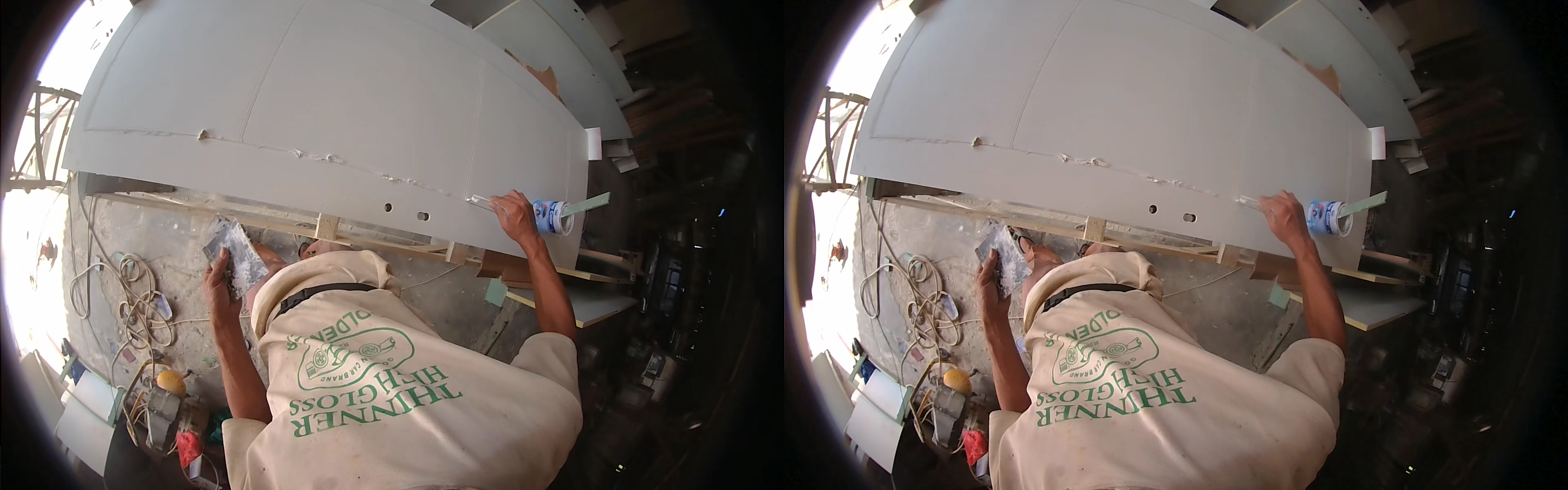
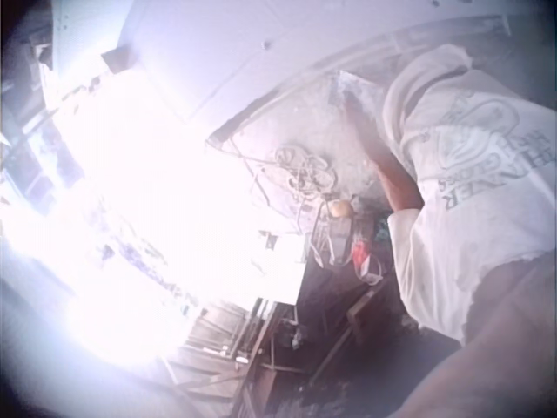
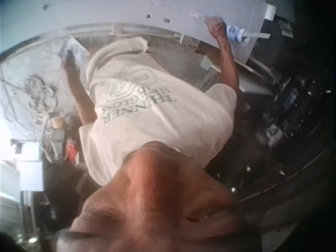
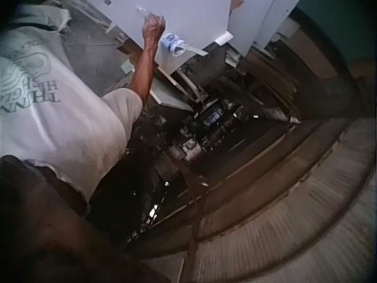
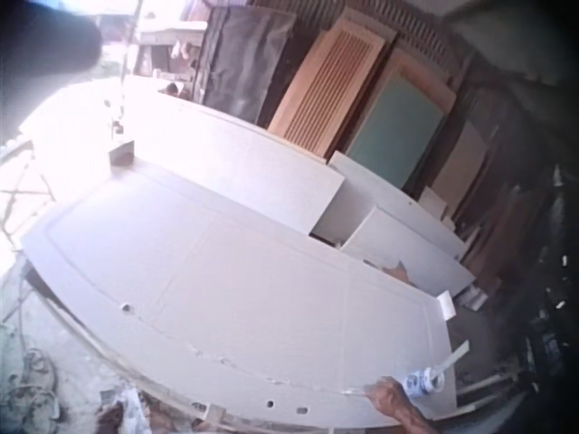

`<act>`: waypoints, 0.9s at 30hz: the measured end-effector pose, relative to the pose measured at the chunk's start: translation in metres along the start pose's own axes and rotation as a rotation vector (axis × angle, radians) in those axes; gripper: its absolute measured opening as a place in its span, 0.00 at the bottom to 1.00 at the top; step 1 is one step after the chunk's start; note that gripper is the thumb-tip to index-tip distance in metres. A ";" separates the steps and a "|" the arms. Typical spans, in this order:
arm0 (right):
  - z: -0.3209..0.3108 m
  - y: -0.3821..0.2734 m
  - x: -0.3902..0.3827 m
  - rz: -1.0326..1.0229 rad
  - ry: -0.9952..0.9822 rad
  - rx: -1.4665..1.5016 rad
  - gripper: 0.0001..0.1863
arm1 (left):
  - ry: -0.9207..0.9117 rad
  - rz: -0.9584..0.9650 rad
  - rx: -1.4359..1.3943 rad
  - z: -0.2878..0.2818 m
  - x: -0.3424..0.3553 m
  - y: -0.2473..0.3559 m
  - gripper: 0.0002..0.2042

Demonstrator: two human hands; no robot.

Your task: The person patches a door by applying a white filler compound with a small scraper. They hold a piece of plastic containing the filler in one hand and wipe the substance into various gaps and indented lines on the door surface.

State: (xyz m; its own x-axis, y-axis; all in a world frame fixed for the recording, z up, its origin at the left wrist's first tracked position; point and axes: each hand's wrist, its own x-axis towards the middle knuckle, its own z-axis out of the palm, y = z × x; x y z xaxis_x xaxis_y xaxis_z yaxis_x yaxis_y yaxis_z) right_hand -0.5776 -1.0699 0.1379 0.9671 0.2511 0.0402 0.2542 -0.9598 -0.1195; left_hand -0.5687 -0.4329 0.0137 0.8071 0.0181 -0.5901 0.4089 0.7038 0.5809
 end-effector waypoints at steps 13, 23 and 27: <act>0.010 -0.254 0.157 -0.100 0.182 0.692 0.11 | -0.237 -0.055 -0.008 0.150 0.039 -0.007 0.09; 0.082 -0.311 0.155 -0.331 0.332 0.370 0.21 | -0.084 0.199 -0.126 0.154 0.057 -0.028 0.09; 0.083 -0.323 0.153 -0.116 0.296 0.673 0.15 | -0.006 0.276 -0.127 0.140 0.070 -0.041 0.09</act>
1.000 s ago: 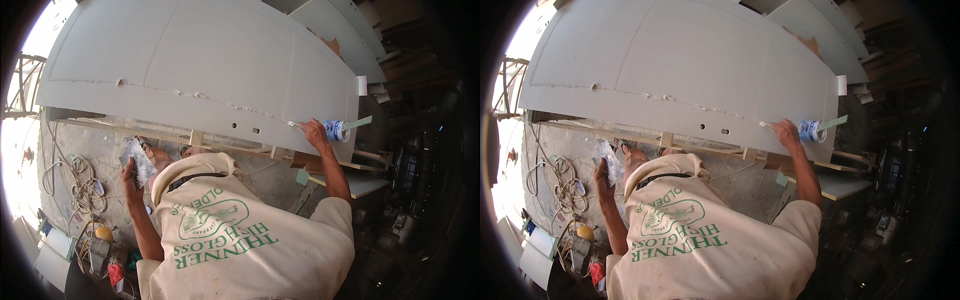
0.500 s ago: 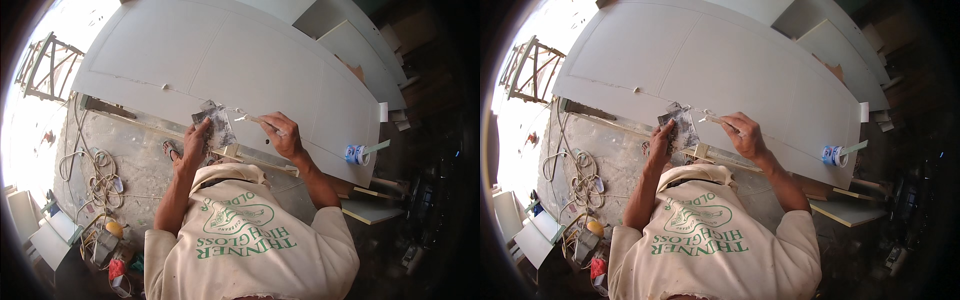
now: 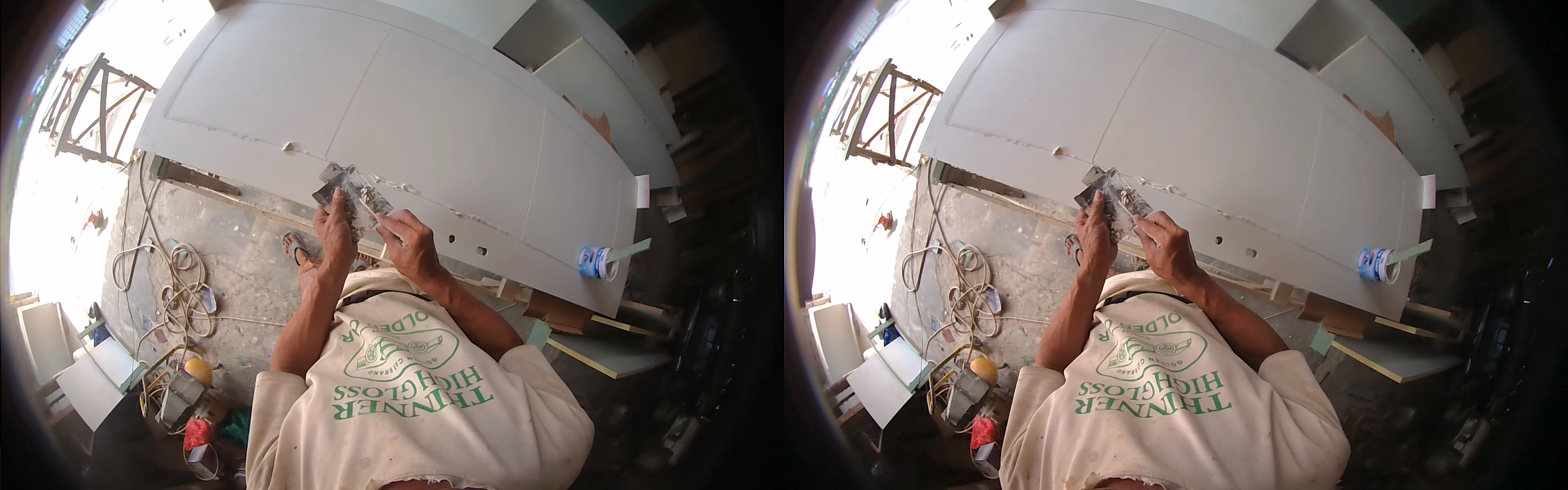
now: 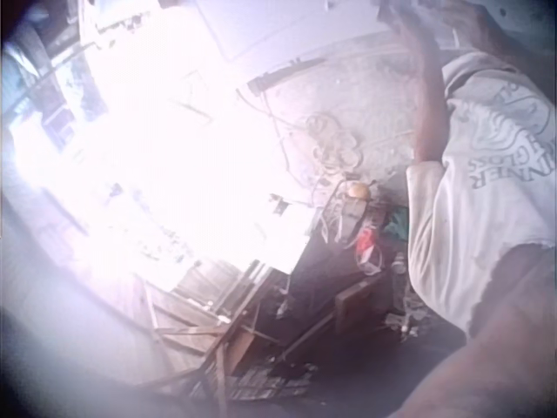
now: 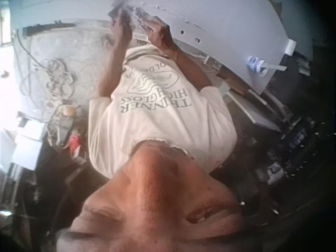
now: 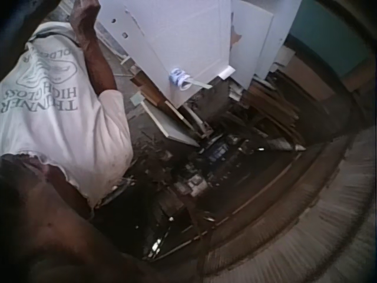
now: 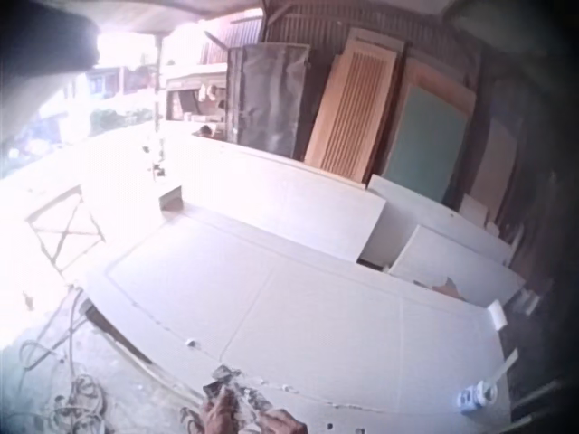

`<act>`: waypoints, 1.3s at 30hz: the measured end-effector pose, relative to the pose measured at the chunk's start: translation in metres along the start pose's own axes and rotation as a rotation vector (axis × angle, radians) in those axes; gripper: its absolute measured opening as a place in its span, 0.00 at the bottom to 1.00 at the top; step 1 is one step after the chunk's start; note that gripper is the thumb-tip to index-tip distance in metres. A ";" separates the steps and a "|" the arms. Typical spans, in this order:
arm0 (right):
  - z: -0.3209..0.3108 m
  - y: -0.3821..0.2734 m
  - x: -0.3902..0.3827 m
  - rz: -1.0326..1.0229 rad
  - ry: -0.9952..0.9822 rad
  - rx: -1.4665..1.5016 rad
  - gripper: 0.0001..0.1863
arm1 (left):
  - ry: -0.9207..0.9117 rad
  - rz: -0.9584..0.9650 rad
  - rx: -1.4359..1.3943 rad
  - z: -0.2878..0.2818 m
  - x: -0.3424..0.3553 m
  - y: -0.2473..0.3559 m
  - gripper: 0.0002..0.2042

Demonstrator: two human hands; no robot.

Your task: The person patches a door by applying a white filler compound with a small scraper. They hold a piece of plastic containing the filler in one hand and wipe the substance into various gaps and indented lines on the door surface.

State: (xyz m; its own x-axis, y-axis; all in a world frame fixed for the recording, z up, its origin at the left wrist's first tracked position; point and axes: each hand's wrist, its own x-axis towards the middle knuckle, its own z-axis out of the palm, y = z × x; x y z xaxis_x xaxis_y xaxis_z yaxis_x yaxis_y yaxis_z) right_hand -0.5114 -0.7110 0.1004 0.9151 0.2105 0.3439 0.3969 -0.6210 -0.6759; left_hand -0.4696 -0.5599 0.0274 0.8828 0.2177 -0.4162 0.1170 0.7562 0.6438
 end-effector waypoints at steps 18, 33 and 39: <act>-0.073 0.126 -0.094 0.381 0.087 -0.252 0.19 | -0.192 -0.232 -0.031 0.003 0.009 0.040 0.10; -0.015 0.059 0.021 0.539 -0.030 0.983 0.16 | -0.491 -0.466 0.165 0.031 -0.020 0.040 0.13; -0.045 0.061 0.004 0.409 0.222 0.304 0.11 | -0.348 -0.358 0.230 0.028 -0.020 0.051 0.12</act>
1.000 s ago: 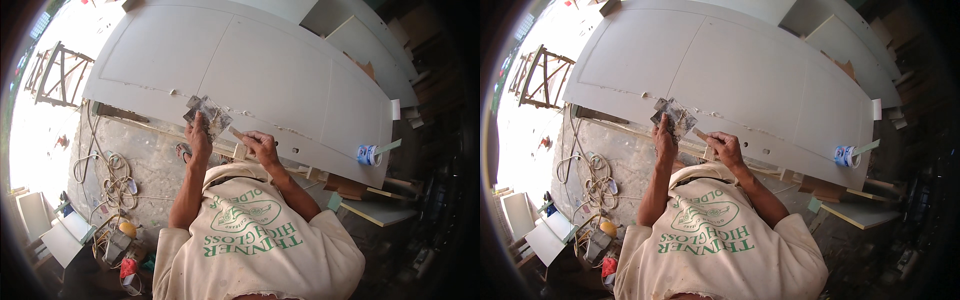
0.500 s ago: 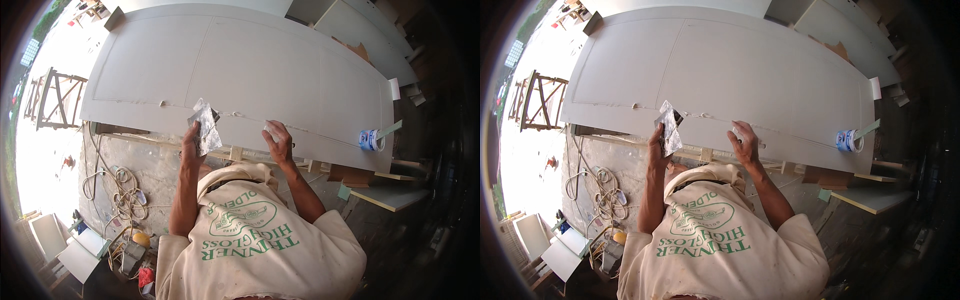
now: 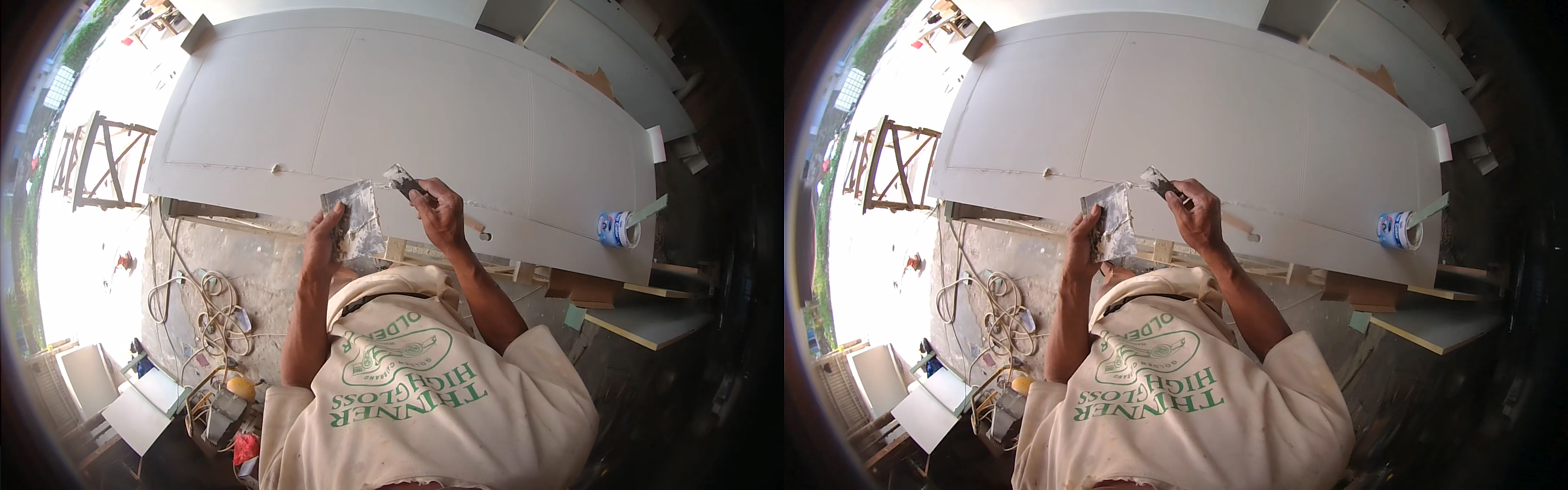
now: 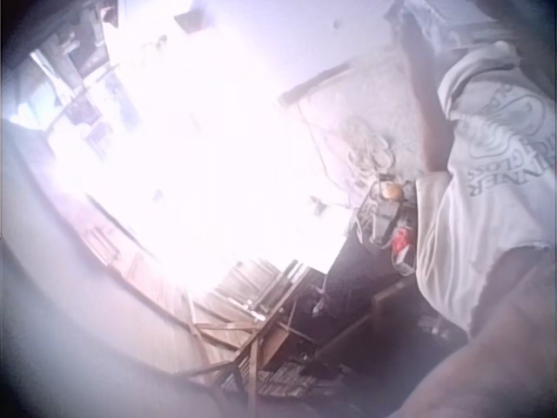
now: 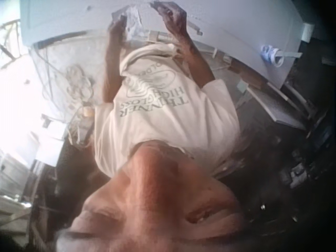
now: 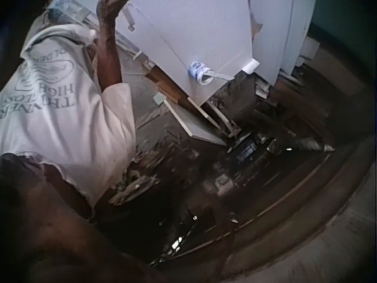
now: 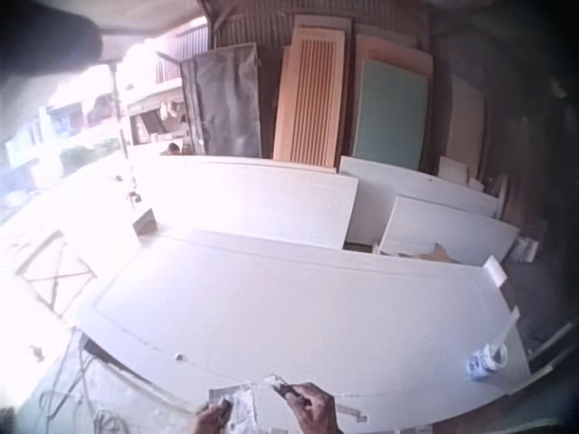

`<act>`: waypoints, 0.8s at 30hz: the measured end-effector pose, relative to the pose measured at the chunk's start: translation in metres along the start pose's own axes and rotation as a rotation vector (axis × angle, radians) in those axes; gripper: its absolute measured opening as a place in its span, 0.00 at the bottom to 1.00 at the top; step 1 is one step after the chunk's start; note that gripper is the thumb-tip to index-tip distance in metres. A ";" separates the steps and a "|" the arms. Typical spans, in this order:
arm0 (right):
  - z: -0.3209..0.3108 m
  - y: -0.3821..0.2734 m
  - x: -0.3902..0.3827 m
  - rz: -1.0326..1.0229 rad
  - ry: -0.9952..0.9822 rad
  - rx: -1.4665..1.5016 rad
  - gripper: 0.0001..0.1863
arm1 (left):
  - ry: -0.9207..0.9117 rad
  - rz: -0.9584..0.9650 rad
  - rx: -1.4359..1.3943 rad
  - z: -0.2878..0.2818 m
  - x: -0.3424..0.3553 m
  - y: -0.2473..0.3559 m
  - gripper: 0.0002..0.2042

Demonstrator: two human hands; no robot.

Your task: The person patches a door by applying a white filler compound with a small scraper. They hold a piece of plastic containing the filler in one hand and wipe the substance into various gaps and indented lines on the door surface.

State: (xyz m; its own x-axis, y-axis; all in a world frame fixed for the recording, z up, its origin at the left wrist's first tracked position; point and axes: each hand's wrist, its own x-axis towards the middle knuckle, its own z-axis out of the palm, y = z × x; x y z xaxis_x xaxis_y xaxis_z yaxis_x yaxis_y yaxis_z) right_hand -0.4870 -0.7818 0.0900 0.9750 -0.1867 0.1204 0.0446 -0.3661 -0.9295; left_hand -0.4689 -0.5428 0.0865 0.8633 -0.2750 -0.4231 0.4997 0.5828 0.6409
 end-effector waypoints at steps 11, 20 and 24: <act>-0.008 -0.059 0.007 -0.816 -0.268 -0.769 0.14 | -0.020 0.100 0.080 0.018 0.011 0.006 0.10; -0.033 -0.060 0.013 -0.581 -0.473 -0.436 0.13 | 0.077 0.094 0.014 -0.011 0.022 -0.002 0.11; -0.024 -0.069 0.019 -0.629 -0.334 -0.259 0.18 | -0.026 -0.092 -0.126 -0.019 0.028 -0.005 0.11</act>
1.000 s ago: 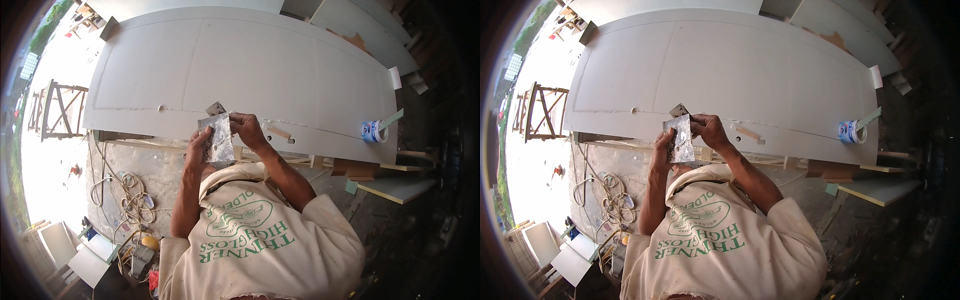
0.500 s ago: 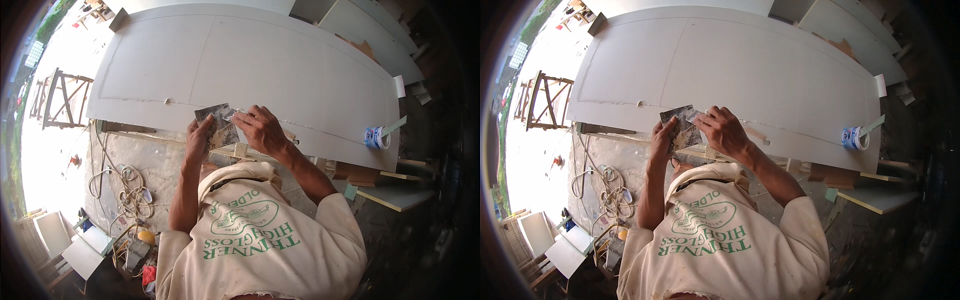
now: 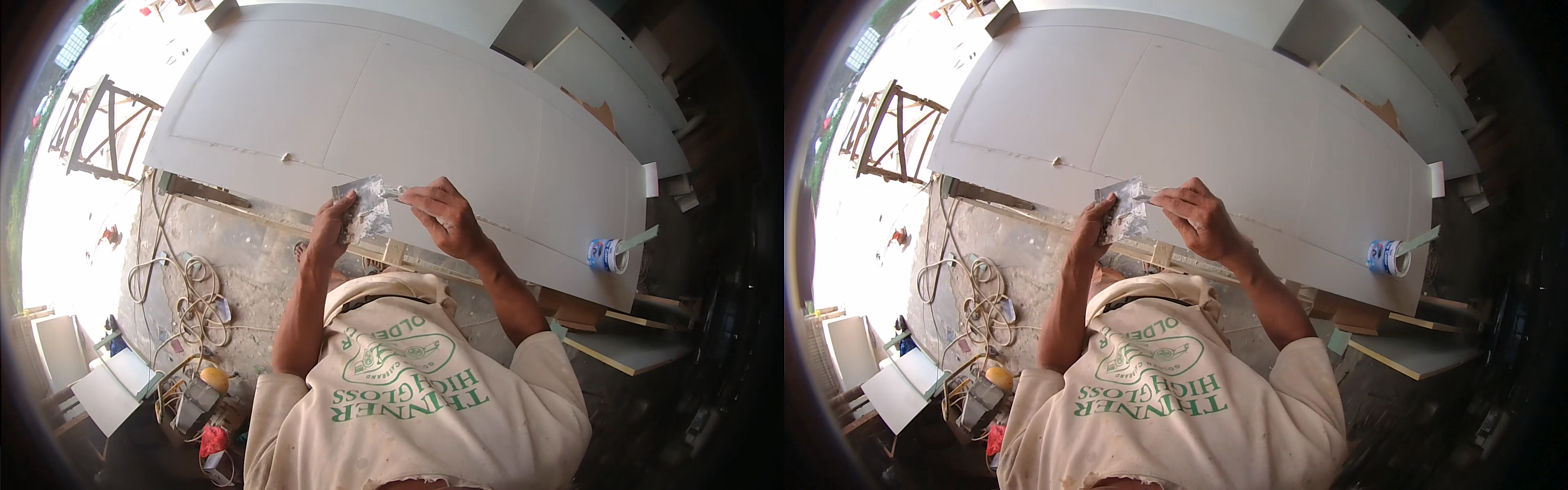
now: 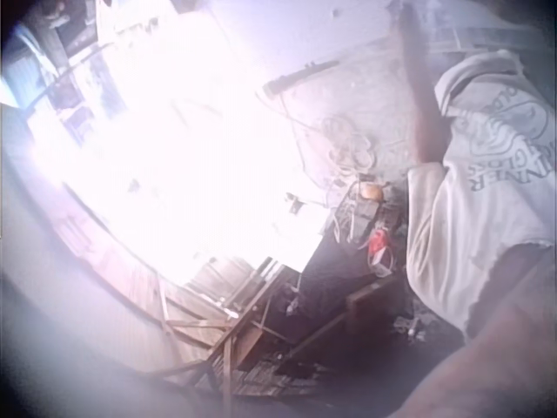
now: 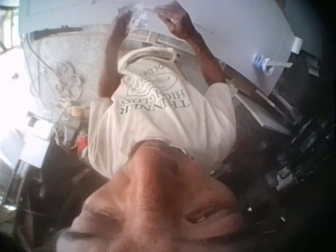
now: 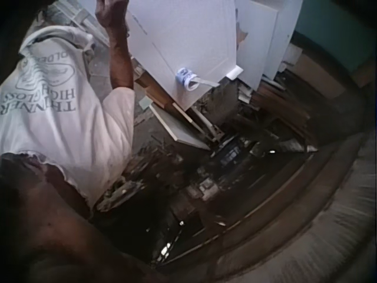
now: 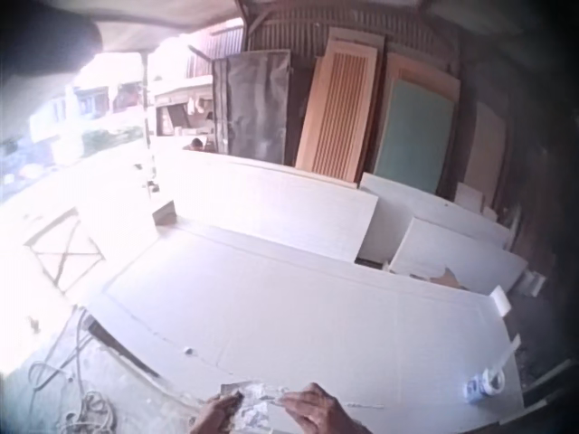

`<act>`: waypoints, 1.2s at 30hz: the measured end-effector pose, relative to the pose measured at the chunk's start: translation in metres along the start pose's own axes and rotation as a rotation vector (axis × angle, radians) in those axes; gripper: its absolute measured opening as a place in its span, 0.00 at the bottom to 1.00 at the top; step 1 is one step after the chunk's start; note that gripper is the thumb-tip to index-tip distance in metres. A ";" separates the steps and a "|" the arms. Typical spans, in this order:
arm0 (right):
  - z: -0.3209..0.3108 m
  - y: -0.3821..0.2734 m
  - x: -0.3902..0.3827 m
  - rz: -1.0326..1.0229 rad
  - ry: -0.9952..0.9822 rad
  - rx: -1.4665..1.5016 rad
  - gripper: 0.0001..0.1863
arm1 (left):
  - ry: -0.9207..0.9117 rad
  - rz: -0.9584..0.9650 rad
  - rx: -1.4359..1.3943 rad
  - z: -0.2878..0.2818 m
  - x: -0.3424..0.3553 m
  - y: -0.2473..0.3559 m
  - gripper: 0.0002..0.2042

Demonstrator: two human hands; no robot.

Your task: The person patches a door by applying a white filler compound with a small scraper. They hold a piece of plastic containing the filler in one hand and wipe the substance into various gaps and indented lines on the door surface.

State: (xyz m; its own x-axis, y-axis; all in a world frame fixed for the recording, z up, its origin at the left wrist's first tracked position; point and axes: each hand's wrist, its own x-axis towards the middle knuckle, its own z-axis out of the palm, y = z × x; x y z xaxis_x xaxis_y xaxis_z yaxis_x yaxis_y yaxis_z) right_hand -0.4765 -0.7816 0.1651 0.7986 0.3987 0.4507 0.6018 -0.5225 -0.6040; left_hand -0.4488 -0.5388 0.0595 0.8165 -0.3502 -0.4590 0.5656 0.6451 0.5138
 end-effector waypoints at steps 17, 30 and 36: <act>0.012 0.055 -0.121 0.330 0.154 -0.158 0.11 | 0.020 0.180 -0.050 -0.007 0.010 -0.007 0.09; -0.132 0.169 -0.265 1.411 0.389 0.246 0.13 | 0.066 0.057 -0.011 -0.074 -0.005 -0.024 0.13; -0.096 0.167 -0.220 1.322 0.235 0.124 0.17 | 0.159 0.084 -0.060 -0.066 -0.026 -0.016 0.12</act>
State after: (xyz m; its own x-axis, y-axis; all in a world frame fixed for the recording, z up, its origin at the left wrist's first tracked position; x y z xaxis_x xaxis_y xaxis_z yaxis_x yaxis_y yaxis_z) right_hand -0.5513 -1.0284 0.0282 0.7646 -0.4911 -0.4174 -0.6082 -0.3354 -0.7195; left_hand -0.4863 -0.4953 0.0157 0.8293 -0.1844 -0.5276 0.4841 0.7086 0.5134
